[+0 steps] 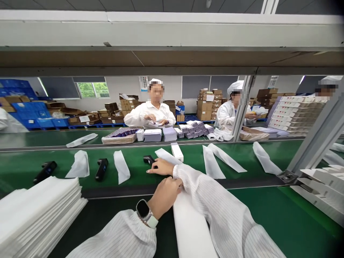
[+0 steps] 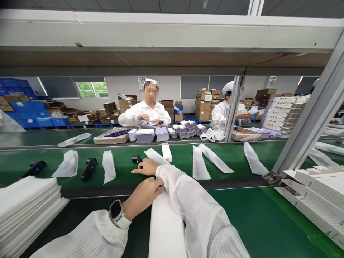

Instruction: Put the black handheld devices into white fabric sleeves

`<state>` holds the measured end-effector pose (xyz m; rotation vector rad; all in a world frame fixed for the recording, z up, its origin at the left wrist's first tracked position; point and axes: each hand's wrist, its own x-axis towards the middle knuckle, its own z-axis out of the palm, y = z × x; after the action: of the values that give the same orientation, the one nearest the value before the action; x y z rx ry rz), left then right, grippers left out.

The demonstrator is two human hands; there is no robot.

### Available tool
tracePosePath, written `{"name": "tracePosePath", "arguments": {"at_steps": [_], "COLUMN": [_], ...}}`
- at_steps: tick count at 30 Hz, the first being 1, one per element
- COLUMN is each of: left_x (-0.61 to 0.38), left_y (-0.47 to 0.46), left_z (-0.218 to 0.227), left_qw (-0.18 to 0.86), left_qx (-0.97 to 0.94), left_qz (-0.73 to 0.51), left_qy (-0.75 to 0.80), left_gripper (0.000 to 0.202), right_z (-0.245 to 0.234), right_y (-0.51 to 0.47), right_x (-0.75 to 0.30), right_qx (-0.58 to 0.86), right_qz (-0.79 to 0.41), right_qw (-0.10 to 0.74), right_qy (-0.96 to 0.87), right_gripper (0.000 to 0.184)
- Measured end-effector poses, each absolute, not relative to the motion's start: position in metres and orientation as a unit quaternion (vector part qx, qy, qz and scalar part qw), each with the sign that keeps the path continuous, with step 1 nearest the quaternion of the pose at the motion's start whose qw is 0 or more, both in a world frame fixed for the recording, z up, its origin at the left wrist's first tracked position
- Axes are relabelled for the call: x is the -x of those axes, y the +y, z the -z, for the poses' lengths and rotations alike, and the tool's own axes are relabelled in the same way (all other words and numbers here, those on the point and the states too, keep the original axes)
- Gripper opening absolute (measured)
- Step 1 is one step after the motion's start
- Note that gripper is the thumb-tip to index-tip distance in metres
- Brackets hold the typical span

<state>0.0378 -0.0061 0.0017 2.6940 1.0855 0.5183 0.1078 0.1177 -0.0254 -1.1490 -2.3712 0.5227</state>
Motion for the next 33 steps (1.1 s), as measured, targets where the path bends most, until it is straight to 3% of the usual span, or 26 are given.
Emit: {"name": "tracePosePath", "arguments": {"at_steps": [4,8,10,14,16,23,27,33], "left_x": [-0.040,-0.036,-0.033,-0.029,-0.028,-0.028,-0.027,-0.029], "left_y": [-0.009,-0.004,-0.001,0.004,0.005,0.006,0.006,0.002], "left_z": [-0.003,-0.004,-0.006,-0.007,-0.007,-0.006,-0.009,-0.015], "left_qw": [-0.019,-0.060,-0.068,-0.048,-0.020,0.079,0.100,0.170], "left_qx": [-0.926,-0.943,-0.954,-0.964,-0.964,-0.953,-0.947,-0.911], "left_qz": [-0.149,-0.146,-0.137,-0.139,-0.151,-0.188,-0.206,-0.257], "left_qy": [0.347,0.293,0.259,0.223,0.220,0.225,0.227,0.273], "left_gripper": [0.015,0.009,0.013,0.014,0.013,0.024,0.026,0.028], "right_z": [0.042,0.036,0.020,-0.026,-0.042,-0.034,-0.021,-0.014], "right_y": [0.133,0.133,0.126,0.086,0.060,0.017,0.018,0.022], "right_x": [-0.123,-0.142,-0.157,-0.198,-0.215,-0.220,-0.213,-0.207], "right_qx": [0.511,0.541,0.540,0.374,0.301,0.333,0.338,0.371], "right_qz": [-0.229,-0.274,-0.300,-0.469,-0.546,-0.566,-0.554,-0.548], "right_qw": [0.321,0.378,0.412,0.532,0.545,0.531,0.536,0.518], "right_qy": [-0.764,-0.699,-0.670,-0.599,-0.561,-0.536,-0.540,-0.542], "right_gripper": [0.021,0.046,0.050,0.073,0.087,0.099,0.093,0.063]}}
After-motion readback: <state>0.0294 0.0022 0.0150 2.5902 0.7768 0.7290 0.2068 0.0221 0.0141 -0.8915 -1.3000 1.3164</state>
